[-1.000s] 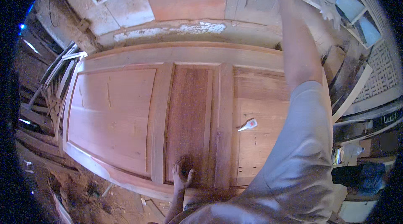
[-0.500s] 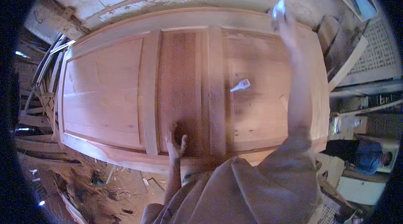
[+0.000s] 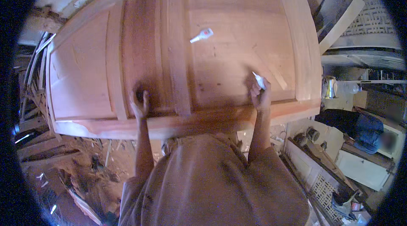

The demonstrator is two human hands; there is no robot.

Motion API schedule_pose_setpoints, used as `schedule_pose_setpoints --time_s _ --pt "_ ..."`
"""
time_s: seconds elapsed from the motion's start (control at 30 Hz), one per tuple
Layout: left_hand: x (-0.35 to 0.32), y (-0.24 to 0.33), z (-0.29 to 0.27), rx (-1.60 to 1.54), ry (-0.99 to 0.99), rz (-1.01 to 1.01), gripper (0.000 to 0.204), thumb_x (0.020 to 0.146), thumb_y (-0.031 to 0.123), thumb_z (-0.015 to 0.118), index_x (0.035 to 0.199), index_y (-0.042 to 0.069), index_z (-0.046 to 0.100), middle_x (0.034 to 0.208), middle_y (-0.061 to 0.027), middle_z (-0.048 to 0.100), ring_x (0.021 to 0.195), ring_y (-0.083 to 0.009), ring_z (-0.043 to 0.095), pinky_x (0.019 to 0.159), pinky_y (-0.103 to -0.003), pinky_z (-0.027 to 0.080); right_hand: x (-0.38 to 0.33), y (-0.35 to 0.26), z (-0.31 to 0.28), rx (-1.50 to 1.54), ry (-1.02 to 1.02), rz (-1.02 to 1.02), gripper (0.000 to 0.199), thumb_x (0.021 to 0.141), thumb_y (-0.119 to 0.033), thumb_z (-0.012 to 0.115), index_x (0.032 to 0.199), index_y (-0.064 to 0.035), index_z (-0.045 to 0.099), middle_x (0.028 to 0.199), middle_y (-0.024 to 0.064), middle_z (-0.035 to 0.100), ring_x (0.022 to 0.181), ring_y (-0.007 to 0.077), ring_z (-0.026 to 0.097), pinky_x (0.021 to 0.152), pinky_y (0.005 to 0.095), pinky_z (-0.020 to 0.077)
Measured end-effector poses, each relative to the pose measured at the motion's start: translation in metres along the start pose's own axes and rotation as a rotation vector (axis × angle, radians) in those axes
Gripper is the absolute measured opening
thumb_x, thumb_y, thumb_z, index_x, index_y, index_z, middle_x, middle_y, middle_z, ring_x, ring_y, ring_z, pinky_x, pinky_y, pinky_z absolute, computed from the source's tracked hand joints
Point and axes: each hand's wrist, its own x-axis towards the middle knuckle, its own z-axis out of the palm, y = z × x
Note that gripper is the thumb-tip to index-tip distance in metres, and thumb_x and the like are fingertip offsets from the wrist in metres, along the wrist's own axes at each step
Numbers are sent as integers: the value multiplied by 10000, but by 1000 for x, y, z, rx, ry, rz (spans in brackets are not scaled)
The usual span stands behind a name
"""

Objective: The person rubs a wooden block over the panels of a wooden cabinet, dips the block into a bucket of liquid, and applies glue from a squeeze bottle to the wood joints.

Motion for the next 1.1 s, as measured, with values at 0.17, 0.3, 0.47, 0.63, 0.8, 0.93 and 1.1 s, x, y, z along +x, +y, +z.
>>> schedule_pose_setpoints --time_s 0.17,0.3,0.47,0.63,0.8,0.93,1.1 --pt "-5 24 -3 -39 -44 -65 428 918 250 654 1231 -27 563 1244 -229 601 1180 -370 566 1008 -432 436 -39 -41 -32 200 68 -44 240 977 -277 560 1002 -39 572 719 5 394 589 100 365 467 238 298" --pt "-49 61 8 70 99 -111 365 934 192 614 1220 -30 572 1161 -259 629 1097 -390 615 952 -439 475 -50 -76 -78 372 -164 91 317 998 -329 532 978 -13 542 734 11 391 561 86 358 452 221 293" --pt "-113 134 59 -97 3 -223 322 914 144 612 1178 -35 575 1055 -224 648 998 -348 635 893 -441 490 -61 -123 -126 446 -167 47 352 1006 -357 518 963 -8 548 699 5 380 533 73 378 429 207 294" --pt "-141 182 104 -45 33 68 301 900 121 614 1168 -11 577 1211 -213 572 1157 -376 532 993 -453 433 -65 -182 -182 470 -231 -91 374 1006 -370 517 951 -3 555 643 -11 351 509 70 361 414 209 288" --pt "-156 155 120 142 131 60 359 920 150 604 1225 -24 528 1276 -248 511 1196 -413 497 999 -470 431 -58 -228 -189 439 -28 -192 358 988 -387 549 919 -37 518 671 -10 369 535 75 353 455 221 305" --pt "-152 149 126 262 194 -106 460 954 237 598 1290 -50 470 1302 -260 491 1170 -406 510 987 -466 441 -53 -269 -185 257 202 -395 303 966 -358 593 926 -71 507 683 -17 396 566 81 376 491 231 332" --pt "-151 138 131 348 170 -136 509 988 297 551 1318 -74 438 1318 -271 477 1206 -409 486 1032 -471 406 -55 -298 -219 137 439 -561 272 967 -347 586 891 -97 512 689 -17 457 564 84 397 472 241 336"
